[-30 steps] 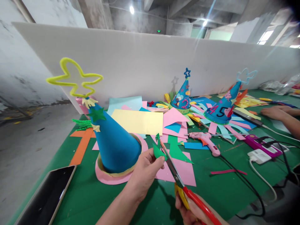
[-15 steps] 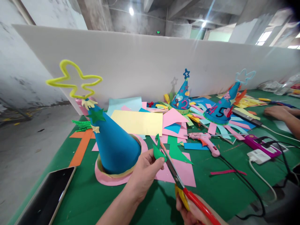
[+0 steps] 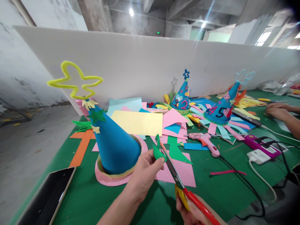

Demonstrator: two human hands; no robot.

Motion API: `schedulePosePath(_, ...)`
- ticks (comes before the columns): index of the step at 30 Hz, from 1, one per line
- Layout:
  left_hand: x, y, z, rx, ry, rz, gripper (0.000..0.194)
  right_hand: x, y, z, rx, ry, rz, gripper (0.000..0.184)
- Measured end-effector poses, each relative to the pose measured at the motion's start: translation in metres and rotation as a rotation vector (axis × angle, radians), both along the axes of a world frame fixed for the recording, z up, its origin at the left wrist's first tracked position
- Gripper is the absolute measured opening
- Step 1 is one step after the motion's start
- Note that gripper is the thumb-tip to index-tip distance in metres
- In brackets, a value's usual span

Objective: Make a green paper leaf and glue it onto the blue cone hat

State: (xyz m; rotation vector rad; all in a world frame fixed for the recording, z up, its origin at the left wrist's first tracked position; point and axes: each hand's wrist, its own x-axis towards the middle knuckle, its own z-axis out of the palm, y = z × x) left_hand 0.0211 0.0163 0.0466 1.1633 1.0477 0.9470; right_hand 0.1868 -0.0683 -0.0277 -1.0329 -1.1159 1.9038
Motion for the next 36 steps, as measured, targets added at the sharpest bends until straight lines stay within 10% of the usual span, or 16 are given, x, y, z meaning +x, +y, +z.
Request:
schedulePosePath(10,0.006,-0.003,-0.007,-0.077,-0.171,-0.025,0.017,-0.001,0.009,0.0,-0.266,0.265,-0.233,0.049)
schedulePosePath(15,0.007,-0.004,-0.009,-0.143,-0.204,0.023,0.021,0.025,0.025,0.013,-0.039,0.071,-0.428,0.039)
schedulePosePath(20,0.01,-0.007,-0.007,-0.175,-0.228,0.04,0.023,0.058,0.043,0.03,0.418,-0.972,-0.474,0.035)
schedulePosePath(24,0.009,-0.012,-0.009,-0.199,-0.25,0.025,0.024,0.076,0.047,0.019,0.602,-1.38,-0.365,0.047)
schedulePosePath(31,0.003,-0.021,-0.023,-0.253,-0.324,0.043,0.027,0.073,0.04,0.029,0.878,-1.486,-0.391,0.042)
schedulePosePath(36,0.003,-0.026,-0.03,-0.278,-0.338,0.09,0.02,0.015,0.049,0.053,1.06,-0.987,-0.275,0.036)
